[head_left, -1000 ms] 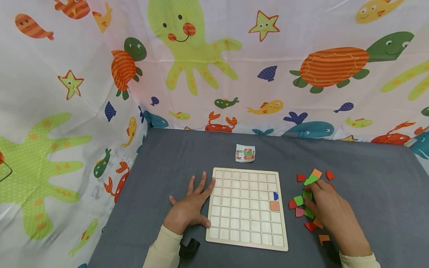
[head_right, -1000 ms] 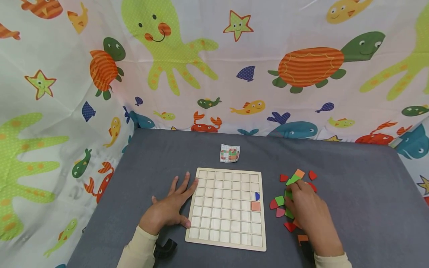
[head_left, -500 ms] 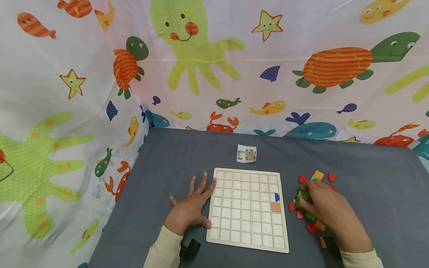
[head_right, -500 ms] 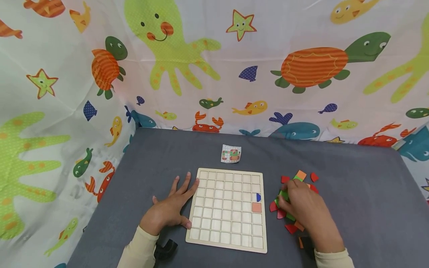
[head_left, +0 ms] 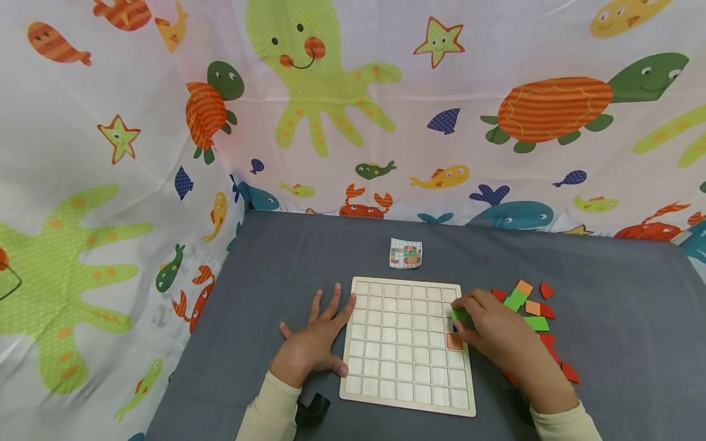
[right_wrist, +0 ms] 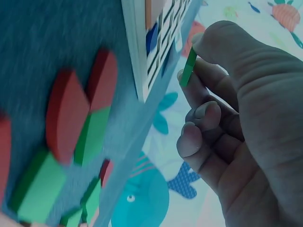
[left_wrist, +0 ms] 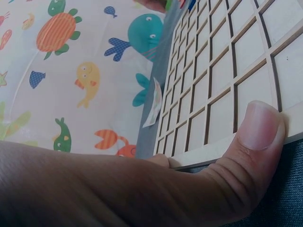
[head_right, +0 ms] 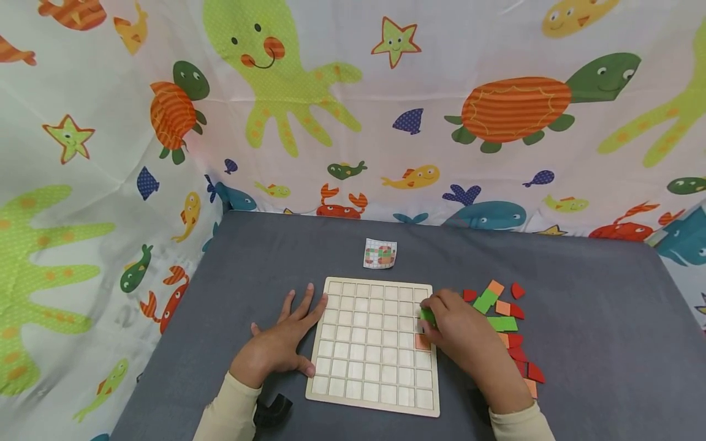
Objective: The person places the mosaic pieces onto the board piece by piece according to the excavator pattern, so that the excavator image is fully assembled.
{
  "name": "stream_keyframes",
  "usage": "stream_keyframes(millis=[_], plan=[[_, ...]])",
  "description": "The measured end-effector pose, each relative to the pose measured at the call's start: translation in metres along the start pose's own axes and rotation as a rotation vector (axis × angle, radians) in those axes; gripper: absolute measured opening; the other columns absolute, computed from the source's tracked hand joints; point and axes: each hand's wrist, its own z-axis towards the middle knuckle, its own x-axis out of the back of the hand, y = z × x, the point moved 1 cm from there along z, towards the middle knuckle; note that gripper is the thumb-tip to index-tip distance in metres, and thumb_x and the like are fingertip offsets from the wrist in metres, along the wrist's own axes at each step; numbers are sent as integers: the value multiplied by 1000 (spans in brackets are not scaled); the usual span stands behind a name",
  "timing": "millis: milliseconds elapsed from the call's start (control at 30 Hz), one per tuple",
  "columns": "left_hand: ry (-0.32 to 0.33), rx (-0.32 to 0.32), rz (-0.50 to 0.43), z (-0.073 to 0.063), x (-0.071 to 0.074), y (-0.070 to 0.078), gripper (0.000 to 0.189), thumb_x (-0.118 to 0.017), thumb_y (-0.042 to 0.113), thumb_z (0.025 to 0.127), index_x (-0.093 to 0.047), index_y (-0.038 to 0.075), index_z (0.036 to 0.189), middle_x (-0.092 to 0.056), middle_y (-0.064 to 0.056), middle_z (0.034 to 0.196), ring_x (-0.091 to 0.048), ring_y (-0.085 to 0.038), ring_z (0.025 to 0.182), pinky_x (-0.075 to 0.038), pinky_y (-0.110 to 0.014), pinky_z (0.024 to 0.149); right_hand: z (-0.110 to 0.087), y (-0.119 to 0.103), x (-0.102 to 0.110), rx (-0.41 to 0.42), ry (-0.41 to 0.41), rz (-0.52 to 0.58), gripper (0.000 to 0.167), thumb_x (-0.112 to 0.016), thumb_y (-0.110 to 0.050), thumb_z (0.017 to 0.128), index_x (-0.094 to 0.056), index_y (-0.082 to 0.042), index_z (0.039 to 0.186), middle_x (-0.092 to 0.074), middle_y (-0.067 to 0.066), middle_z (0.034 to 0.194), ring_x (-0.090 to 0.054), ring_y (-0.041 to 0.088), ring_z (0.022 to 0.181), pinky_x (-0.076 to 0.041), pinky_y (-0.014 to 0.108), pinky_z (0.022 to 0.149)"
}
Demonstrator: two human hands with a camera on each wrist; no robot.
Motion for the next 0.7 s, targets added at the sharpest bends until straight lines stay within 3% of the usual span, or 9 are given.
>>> stream_keyframes(millis=[200,367,533,700], plan=[[-19,9,4,-15,17,19,142,-103,24,63,-12,40,170,7,7,178,12,-34,163,7,-98,93,6,-10,-11,43,2,11,37,-91,-17,83,-73,-4,112,-66,7,110,-66,19,93,-61,36,69],[-1,13,22,-22,25,29,139,-103,25,60,-19,34,171,0,2,179,7,-38,164,1,-99,94,10,-16,-16,69,-8,18,34,-92,-16,83,-74,-6,110,-68,7,109,-68,20,95,-62,37,71],[0,10,16,-22,25,29,139,-103,26,61,-19,33,171,0,2,179,7,-37,164,2,-99,94,13,-20,-21,60,-63,30,32,-92,-17,84,-76,-8,110,-68,5,107,-68,18,92,-63,36,75],[18,-28,24,-12,12,12,147,-104,29,59,-10,44,170,8,8,178,14,-35,163,4,-101,88,15,-23,-24,37,-107,31,33,-92,-18,85,-78,-8,112,-68,5,109,-67,18,95,-63,36,78]])
